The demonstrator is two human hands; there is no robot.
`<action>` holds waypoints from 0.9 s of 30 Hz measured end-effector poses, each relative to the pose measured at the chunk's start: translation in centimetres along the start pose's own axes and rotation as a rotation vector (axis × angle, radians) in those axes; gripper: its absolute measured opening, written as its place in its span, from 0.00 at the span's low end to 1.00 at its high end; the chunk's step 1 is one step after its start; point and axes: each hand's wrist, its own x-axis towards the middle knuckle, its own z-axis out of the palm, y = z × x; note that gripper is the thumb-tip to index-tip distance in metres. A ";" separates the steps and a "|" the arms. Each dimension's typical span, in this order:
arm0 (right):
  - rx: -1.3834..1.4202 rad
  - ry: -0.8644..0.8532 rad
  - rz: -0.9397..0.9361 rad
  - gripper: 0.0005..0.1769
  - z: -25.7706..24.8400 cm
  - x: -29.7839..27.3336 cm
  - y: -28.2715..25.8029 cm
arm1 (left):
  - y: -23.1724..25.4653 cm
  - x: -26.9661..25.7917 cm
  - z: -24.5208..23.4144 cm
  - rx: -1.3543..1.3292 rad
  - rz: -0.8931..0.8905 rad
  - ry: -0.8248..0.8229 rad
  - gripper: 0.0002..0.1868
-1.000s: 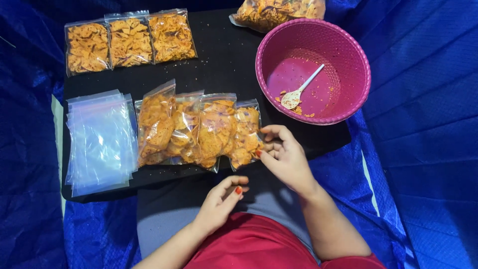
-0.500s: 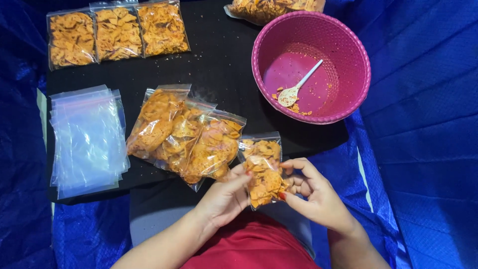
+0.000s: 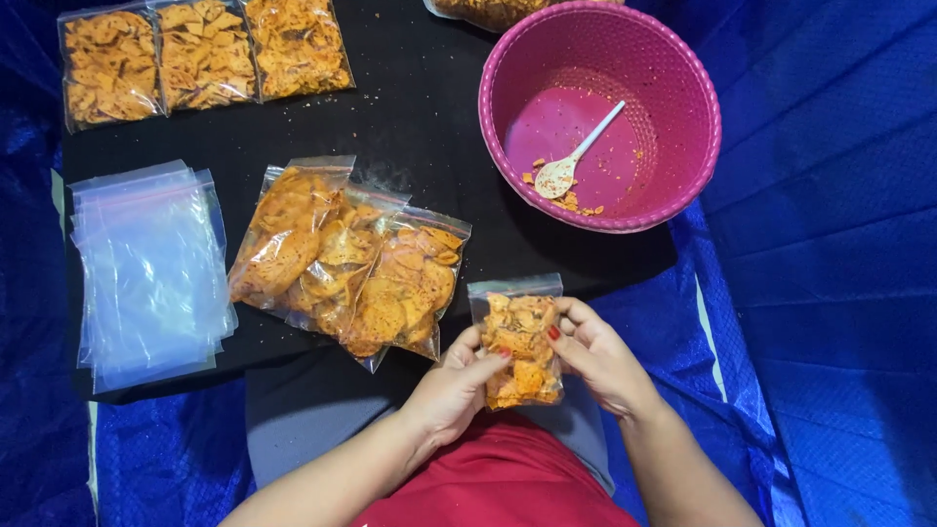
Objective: A person is manually sealing small zip-lock bags filled with snacks and arranging them neatly on a work surface.
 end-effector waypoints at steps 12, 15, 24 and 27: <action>-0.141 -0.034 -0.111 0.23 0.4 -0.3 0.0 | 0.0 -0.3 0.6 0.130 0.060 0.047 0.25; -0.234 -0.040 -0.152 0.26 0.2 -1.0 -0.7 | 0.2 -1.0 1.4 0.195 0.061 0.028 0.22; -0.432 -0.130 -0.334 0.15 2.5 -4.3 -5.5 | 2.1 -5.0 4.8 0.563 0.427 -0.319 0.23; -0.447 -0.141 -0.381 0.13 2.7 -4.8 -6.0 | 2.8 -6.3 5.4 0.656 0.596 -0.321 0.25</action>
